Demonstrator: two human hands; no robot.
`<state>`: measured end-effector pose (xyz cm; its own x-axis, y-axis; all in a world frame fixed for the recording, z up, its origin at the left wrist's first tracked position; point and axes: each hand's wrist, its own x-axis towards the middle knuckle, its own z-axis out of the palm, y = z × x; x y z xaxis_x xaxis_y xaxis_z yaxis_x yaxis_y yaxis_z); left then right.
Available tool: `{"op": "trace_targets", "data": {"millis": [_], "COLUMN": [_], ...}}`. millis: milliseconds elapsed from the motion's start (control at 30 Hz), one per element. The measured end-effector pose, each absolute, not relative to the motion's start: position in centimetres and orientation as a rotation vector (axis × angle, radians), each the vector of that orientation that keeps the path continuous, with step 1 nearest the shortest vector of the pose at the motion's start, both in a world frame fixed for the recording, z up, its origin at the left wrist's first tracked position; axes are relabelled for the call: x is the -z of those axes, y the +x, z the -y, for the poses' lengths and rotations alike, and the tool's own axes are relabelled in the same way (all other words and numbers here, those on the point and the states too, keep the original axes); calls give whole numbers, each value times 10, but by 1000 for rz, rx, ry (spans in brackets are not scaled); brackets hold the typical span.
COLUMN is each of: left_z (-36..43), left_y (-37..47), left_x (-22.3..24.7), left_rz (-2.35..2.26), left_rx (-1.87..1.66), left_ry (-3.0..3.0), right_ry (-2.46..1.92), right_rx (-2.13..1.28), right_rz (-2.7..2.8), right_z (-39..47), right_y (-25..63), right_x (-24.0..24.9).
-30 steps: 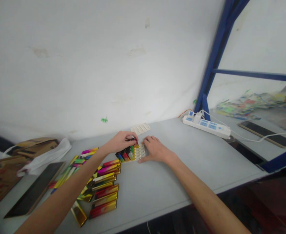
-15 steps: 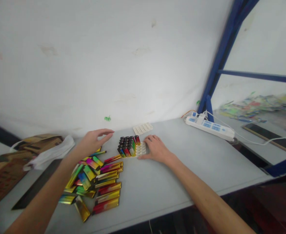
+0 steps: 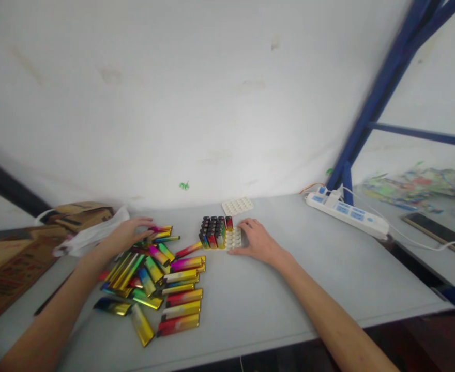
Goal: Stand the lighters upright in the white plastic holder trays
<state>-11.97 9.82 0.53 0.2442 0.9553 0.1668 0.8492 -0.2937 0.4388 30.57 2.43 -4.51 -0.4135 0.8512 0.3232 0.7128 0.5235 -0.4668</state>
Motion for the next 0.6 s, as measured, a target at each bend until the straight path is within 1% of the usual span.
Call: {"op": "trace_targets", "data": {"millis": [133,333,400,467,600], "left_z": [-93,-64,-53,-44,-30], "left_y": [-111,-56,-31,-8,22], "left_x": [-12,-46,-55,-56,-41], "left_rz": [-1587,-1059,-904,-788,-769], "left_rx": [-816,-1336,-1336,-1263,-1103], "left_ry": [2091,1362,1194,1138,1048], "right_ry": [-1279,-1274,-1280,-1279,-1264], "right_rx": [-364,-360,-350,-342,-340], "right_rz": [2246,2251,2252,2256,2256], "right_z": [-24,-24,-24,-25,-24], "right_y": [306,306,307,307,307], "right_x": [44,45,47,47,47]}}
